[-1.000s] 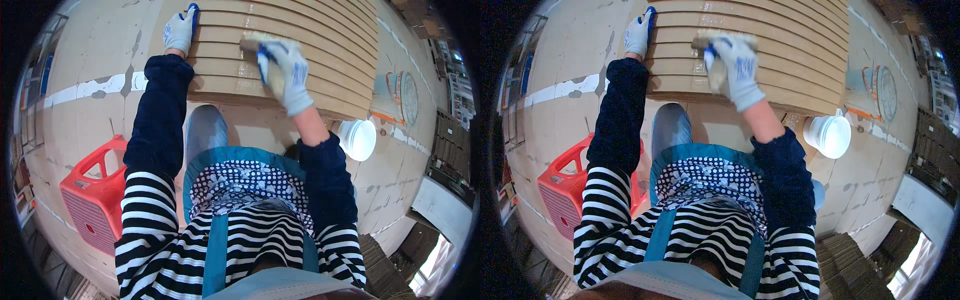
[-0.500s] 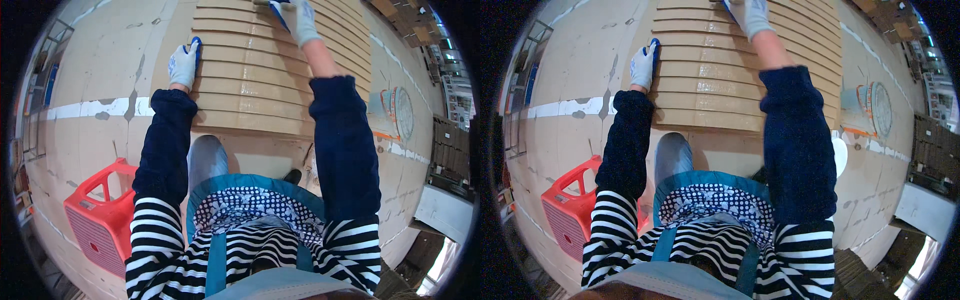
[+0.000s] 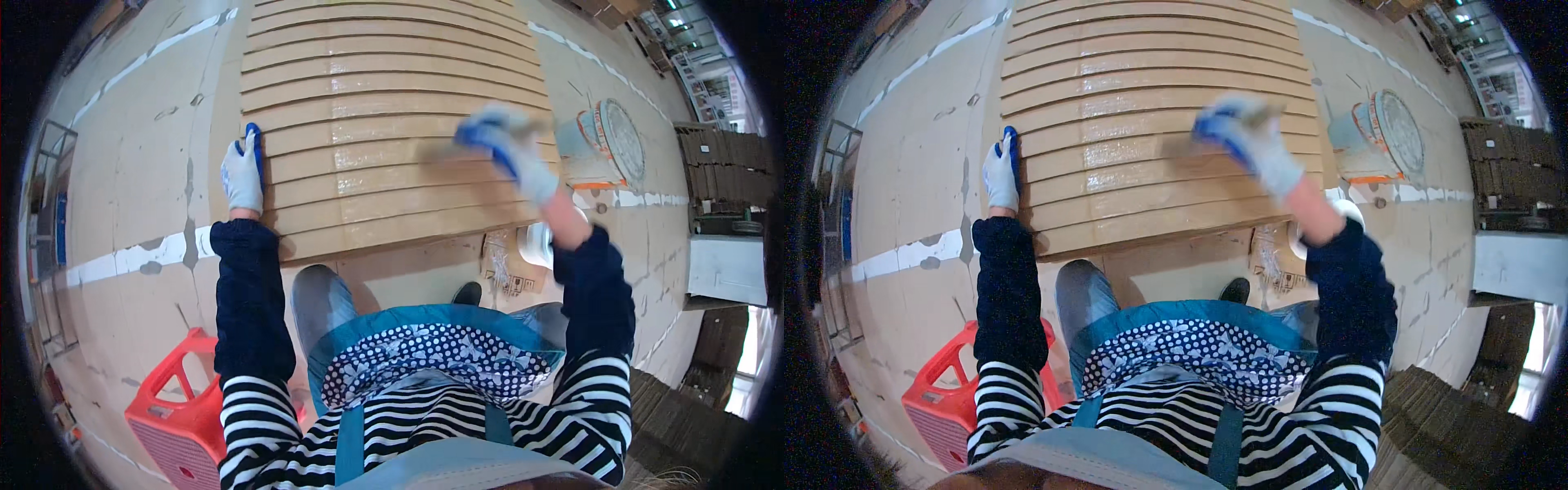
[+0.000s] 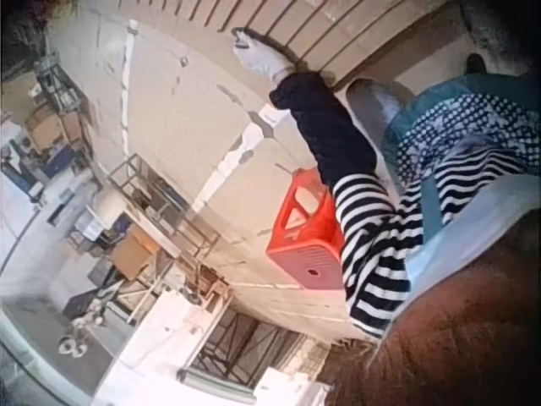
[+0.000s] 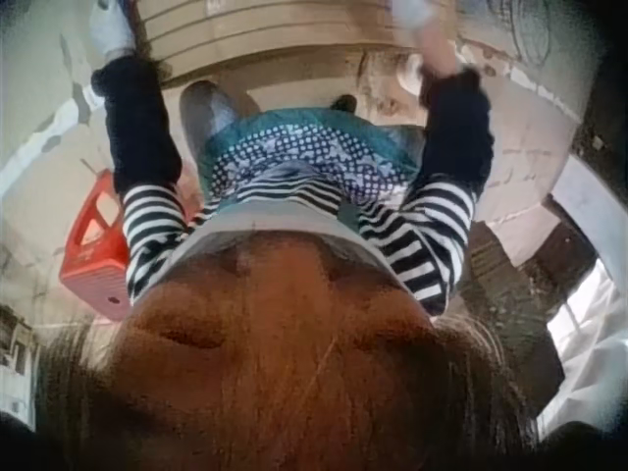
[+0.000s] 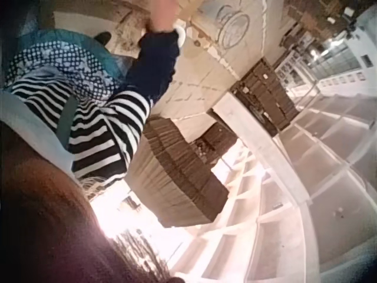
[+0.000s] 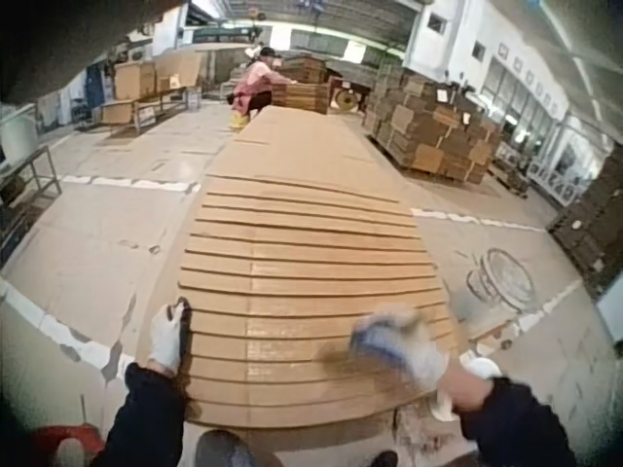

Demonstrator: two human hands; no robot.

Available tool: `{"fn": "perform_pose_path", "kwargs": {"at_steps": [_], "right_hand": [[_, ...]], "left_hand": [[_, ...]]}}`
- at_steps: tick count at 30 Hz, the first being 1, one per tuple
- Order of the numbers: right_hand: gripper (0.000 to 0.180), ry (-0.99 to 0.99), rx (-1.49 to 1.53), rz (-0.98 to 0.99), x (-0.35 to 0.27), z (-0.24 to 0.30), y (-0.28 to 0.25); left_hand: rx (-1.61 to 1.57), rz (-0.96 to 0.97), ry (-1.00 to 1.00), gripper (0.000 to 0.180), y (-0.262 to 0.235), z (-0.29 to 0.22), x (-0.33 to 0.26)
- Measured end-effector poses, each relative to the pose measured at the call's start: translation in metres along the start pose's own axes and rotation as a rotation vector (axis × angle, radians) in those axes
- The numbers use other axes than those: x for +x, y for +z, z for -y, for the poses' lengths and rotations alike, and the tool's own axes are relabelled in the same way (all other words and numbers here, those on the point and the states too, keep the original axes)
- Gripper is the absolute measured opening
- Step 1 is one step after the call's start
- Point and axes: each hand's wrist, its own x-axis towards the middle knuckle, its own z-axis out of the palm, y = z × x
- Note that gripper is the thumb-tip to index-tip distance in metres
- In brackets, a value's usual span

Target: Apply glue to the edges of a stack of cardboard sheets using a large brush.

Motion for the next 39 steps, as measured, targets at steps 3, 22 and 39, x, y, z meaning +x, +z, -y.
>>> {"fn": "perform_pose_path", "kwargs": {"at_steps": [3,22,39], "right_hand": [[0.038,-0.108,-0.463,-0.07,0.106,-0.009,-0.096],[0.029,0.049,-0.635,0.062,-0.132,-0.026,-0.041],[0.025,0.181,-0.101,-0.381,-0.12,-0.069,-0.05]], "left_hand": [[-0.006,0.029,0.001,0.048,0.003,-0.01,0.001],[-0.168,-0.027,0.102,0.054,0.008,0.002,0.001],[-0.08,0.108,0.056,0.049,0.008,0.016,0.018]]}}
